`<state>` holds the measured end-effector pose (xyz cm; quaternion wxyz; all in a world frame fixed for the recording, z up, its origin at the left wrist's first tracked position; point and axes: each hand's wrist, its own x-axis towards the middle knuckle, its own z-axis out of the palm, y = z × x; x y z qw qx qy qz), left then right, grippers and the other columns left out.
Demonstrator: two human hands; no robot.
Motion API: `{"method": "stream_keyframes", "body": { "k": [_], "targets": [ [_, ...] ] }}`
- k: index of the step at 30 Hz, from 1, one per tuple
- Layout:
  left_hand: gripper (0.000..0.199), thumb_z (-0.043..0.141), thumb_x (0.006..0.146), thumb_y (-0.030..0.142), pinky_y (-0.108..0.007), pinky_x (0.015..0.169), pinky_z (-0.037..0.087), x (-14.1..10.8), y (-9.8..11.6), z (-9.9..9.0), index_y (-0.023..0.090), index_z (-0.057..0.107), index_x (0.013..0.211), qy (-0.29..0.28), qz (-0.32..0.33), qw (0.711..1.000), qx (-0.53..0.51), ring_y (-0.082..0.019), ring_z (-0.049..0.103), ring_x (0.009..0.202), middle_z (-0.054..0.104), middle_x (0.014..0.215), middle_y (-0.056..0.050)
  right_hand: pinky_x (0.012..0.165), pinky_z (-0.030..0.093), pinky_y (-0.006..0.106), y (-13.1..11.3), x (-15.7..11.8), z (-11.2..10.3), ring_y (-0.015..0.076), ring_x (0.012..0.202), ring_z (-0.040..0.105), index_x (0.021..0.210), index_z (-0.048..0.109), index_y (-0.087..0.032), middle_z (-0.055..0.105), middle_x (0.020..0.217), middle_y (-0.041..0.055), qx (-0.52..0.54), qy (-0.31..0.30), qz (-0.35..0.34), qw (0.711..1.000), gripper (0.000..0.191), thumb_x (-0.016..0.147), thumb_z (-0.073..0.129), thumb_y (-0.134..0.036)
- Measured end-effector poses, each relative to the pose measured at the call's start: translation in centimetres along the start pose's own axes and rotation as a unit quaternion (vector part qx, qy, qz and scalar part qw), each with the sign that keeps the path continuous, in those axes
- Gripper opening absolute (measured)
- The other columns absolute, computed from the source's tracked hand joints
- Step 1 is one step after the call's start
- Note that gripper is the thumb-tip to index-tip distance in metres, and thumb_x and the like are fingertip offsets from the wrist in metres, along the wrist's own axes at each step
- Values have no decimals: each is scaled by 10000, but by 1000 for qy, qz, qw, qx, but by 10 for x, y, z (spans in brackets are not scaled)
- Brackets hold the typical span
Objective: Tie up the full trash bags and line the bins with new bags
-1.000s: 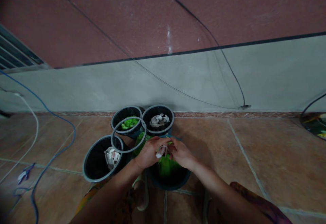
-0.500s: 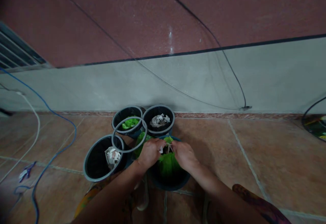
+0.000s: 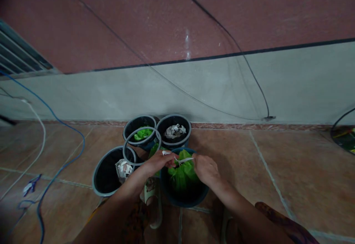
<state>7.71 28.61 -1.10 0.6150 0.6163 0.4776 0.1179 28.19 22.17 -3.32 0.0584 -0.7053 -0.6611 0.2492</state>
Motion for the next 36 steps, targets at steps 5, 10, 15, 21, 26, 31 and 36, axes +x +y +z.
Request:
{"method": "stream_keyframes", "body": {
  "k": [5,10,15,21,26,31,36],
  "targets": [
    [412,570,793,565,-254,607,466,10,-6,26,171,552,673,13,12,984,-176,-128,603,608,661,711,-30,757,416,285,-4,1,-4,199,877,681,958,675,-221,736,910,62,53,16,-49,997,282,944,395,-247],
    [178,695,670,272,-200,560,363,21,-15,27,134,683,781,-2,68,996,-60,-77,471,570,538,614,46,765,421,285,-6,0,-3,184,851,650,915,670,-215,699,906,51,116,30,-108,987,260,933,412,-246],
    [88,661,686,220,-190,549,323,23,-18,29,133,672,681,-5,95,994,57,-75,421,580,480,588,56,739,429,284,-13,-1,-5,164,798,618,782,643,-207,648,873,39,179,43,-146,972,265,930,438,-287],
    [139,557,790,175,-204,619,391,20,-15,33,154,684,738,-3,161,976,145,-101,498,630,586,649,29,777,461,279,-17,0,-3,154,860,632,1287,537,-208,668,1148,66,233,14,-101,967,555,757,481,-52],
    [174,482,807,110,-225,680,436,15,-12,30,173,638,765,5,199,961,193,-120,555,684,624,713,20,817,445,288,-15,1,7,181,904,640,1073,628,-162,700,1001,80,200,-13,-127,971,371,763,465,-39],
    [122,533,776,142,-238,634,446,18,-13,32,168,606,682,33,113,988,105,-114,539,589,596,613,30,741,409,287,-12,3,6,181,808,627,850,670,-198,690,829,48,125,25,-104,986,249,879,427,-151],
    [58,637,659,183,-247,606,439,18,-15,35,140,608,632,33,-12,988,-151,-116,562,564,615,584,6,677,383,273,-15,2,-2,161,718,609,799,697,-211,696,768,29,142,22,-74,987,266,908,463,-275]
  ]
}}
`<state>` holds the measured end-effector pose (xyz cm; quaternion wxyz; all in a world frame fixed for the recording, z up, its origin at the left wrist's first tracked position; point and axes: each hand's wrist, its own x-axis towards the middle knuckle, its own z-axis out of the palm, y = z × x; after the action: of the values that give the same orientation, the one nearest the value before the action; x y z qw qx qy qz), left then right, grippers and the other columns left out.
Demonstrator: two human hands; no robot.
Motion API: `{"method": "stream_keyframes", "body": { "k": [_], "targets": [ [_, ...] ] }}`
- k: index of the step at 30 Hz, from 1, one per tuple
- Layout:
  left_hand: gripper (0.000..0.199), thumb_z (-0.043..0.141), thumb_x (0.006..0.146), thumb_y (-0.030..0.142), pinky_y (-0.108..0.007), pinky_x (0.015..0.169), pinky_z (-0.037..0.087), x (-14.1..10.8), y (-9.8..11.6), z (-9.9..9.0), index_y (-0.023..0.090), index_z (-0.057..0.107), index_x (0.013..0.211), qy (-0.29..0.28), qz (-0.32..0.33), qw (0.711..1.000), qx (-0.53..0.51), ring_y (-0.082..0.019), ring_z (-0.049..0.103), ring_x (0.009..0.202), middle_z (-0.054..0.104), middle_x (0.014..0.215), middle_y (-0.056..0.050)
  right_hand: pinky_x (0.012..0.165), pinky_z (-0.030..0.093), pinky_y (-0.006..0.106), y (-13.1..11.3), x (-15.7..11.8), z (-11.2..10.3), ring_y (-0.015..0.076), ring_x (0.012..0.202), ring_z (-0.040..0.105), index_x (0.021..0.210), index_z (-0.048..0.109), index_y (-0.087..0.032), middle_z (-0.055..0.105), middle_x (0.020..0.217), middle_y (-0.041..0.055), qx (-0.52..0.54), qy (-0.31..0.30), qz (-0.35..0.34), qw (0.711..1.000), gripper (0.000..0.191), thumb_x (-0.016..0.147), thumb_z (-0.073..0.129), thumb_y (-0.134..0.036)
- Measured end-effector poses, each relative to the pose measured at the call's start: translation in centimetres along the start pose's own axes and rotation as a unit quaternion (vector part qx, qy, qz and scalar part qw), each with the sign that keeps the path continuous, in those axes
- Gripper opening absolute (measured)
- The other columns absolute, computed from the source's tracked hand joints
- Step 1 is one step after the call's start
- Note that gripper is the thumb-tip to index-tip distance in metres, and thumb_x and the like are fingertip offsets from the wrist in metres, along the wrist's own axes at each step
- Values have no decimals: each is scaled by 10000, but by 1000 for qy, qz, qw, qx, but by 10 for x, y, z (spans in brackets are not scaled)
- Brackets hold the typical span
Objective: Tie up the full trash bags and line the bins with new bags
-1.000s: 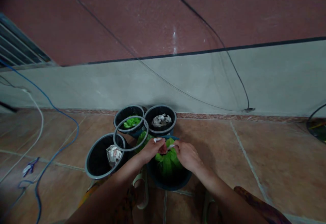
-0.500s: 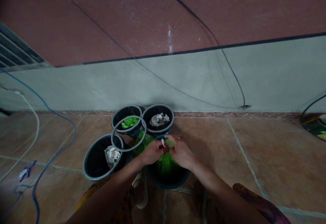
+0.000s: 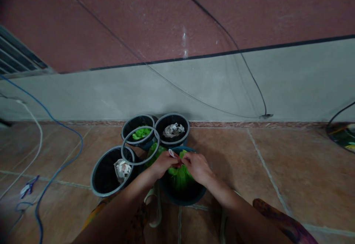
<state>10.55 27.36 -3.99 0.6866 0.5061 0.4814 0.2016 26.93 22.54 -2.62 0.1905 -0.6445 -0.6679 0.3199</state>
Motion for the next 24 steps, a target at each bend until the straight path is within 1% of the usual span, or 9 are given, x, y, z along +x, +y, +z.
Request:
{"method": "stream_keyframes", "body": {
  "k": [1,3,6,9,12,15,17,21,24],
  "targets": [
    [66,660,627,178,-242,599,427,-1,0,0,138,608,631,12,-13,999,-32,-110,555,560,612,579,9,664,379,270,-1,-1,-1,155,697,603,797,703,-214,695,754,24,11,-7,3,1000,269,908,473,-298],
    [103,693,574,158,-231,589,403,-2,-2,-1,137,610,630,38,-24,997,-59,-97,538,559,613,583,17,637,370,265,-3,-2,-2,148,663,590,776,709,-220,685,717,14,25,-28,0,999,276,903,489,-330],
    [137,714,539,125,-227,619,406,-2,-5,-1,141,610,628,70,-5,997,-34,-93,548,592,631,614,26,612,353,263,-3,-3,-1,152,656,590,723,708,-225,672,678,12,8,-49,-5,999,264,881,517,-314],
    [100,660,570,77,-227,629,409,0,-4,1,151,614,620,69,55,993,78,-102,556,615,619,610,39,616,349,267,0,-2,1,163,683,607,688,703,-222,682,677,21,-27,-62,-4,998,249,862,526,-245],
    [135,580,614,41,-224,638,418,-1,-1,4,164,625,645,49,131,974,180,-104,553,634,609,623,46,651,370,271,3,0,2,173,731,636,756,717,-217,722,747,35,-42,-55,15,997,230,850,510,-177],
    [177,534,644,24,-221,660,436,-4,-1,8,171,625,681,53,192,958,207,-105,554,655,615,658,38,705,398,264,4,2,2,179,827,662,879,714,-219,749,888,46,-27,-17,39,999,224,864,494,-182],
    [213,512,644,10,-223,674,449,-4,-5,9,174,629,715,67,223,949,213,-107,559,673,626,699,29,723,404,259,4,3,1,172,846,661,916,698,-224,743,913,40,-7,-8,30,999,235,889,465,-209],
    [250,476,660,-4,-232,723,464,0,-13,12,183,618,748,96,273,931,224,-116,577,730,633,760,14,722,405,267,3,5,4,169,810,642,877,654,-194,703,842,45,35,-18,9,999,244,903,412,-212],
    [217,472,717,19,-239,739,467,1,-15,15,187,604,757,132,286,919,237,-123,582,758,623,774,6,700,413,267,3,7,8,162,760,615,805,616,-187,655,769,32,85,-17,8,996,223,872,402,-188]
  ]
}}
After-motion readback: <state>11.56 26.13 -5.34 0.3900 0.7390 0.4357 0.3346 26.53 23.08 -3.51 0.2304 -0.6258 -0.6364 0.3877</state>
